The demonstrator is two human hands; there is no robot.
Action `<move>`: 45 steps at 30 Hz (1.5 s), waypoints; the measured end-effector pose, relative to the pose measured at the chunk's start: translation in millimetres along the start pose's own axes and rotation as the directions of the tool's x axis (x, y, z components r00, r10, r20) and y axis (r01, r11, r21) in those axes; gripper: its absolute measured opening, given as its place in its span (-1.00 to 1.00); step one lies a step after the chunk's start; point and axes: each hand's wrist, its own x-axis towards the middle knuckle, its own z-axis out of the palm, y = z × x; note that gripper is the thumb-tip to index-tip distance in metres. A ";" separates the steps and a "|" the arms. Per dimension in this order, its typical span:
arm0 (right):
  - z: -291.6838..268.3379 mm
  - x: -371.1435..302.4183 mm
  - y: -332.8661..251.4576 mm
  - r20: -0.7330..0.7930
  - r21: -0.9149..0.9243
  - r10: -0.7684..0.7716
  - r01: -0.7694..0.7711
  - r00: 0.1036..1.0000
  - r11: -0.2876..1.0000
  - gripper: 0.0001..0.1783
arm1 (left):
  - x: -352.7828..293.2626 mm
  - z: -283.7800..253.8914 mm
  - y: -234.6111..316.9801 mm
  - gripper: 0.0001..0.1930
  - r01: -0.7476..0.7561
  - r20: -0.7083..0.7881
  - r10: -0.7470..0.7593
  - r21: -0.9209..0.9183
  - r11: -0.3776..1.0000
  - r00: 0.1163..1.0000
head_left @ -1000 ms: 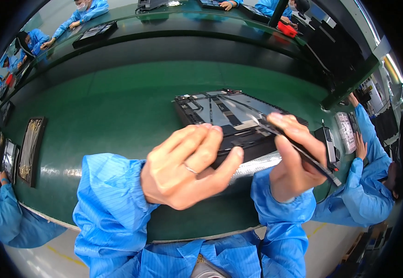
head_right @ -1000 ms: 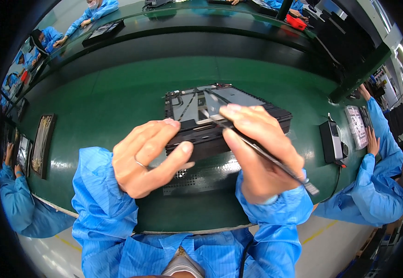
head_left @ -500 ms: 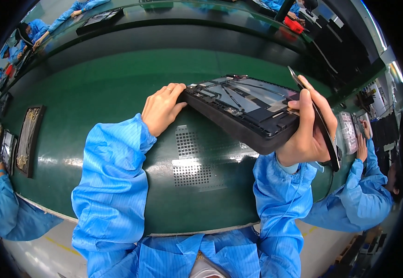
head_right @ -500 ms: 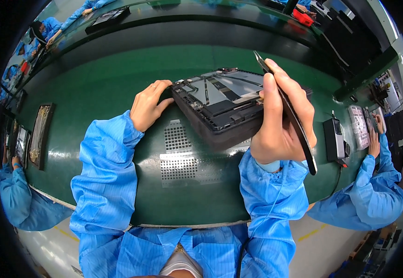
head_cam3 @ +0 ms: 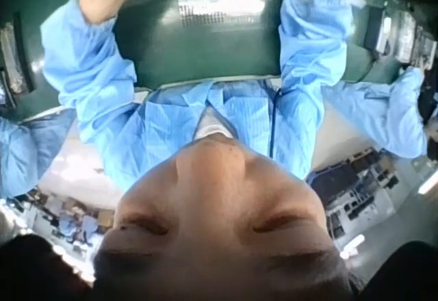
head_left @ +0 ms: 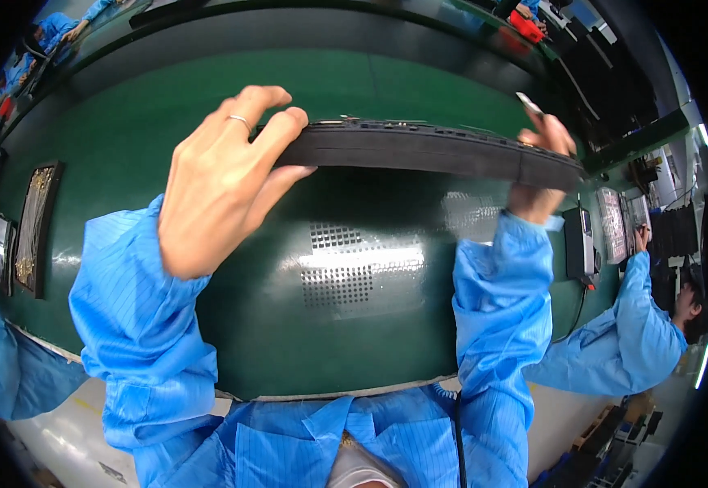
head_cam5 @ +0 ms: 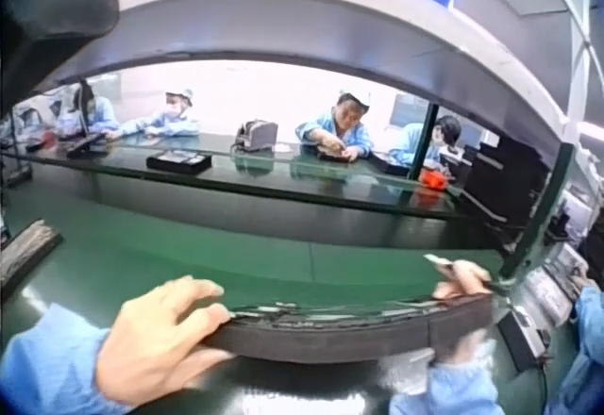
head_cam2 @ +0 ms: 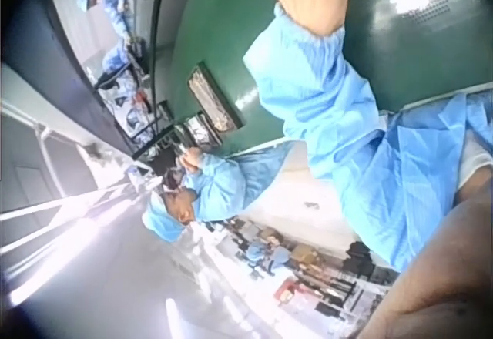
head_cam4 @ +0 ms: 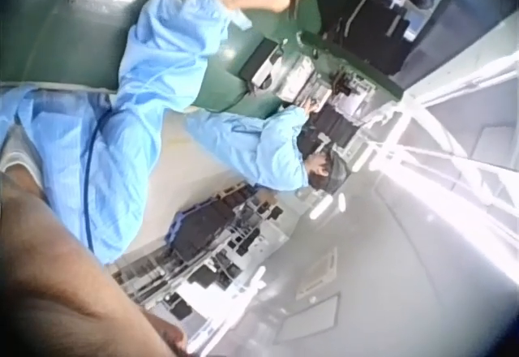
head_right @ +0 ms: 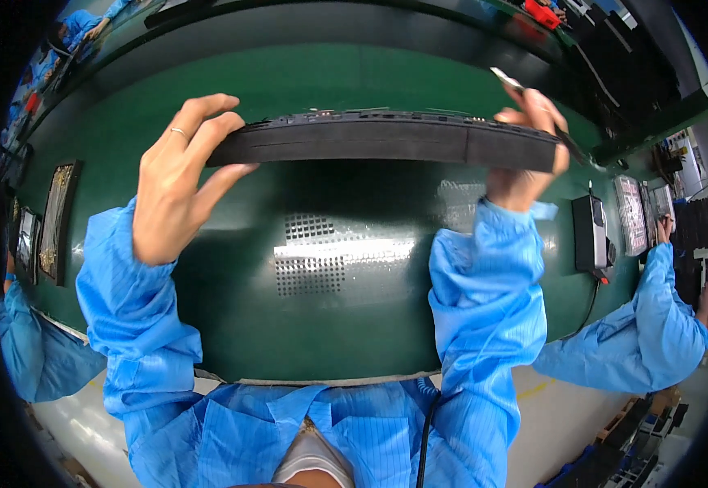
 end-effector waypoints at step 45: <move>-16.9 -144.8 -34.1 0.398 -0.475 0.688 -0.506 0.607 0.720 -0.91 | -69.3 72.6 46.0 -0.93 -0.280 -0.081 0.292 0.130 0.951 0.953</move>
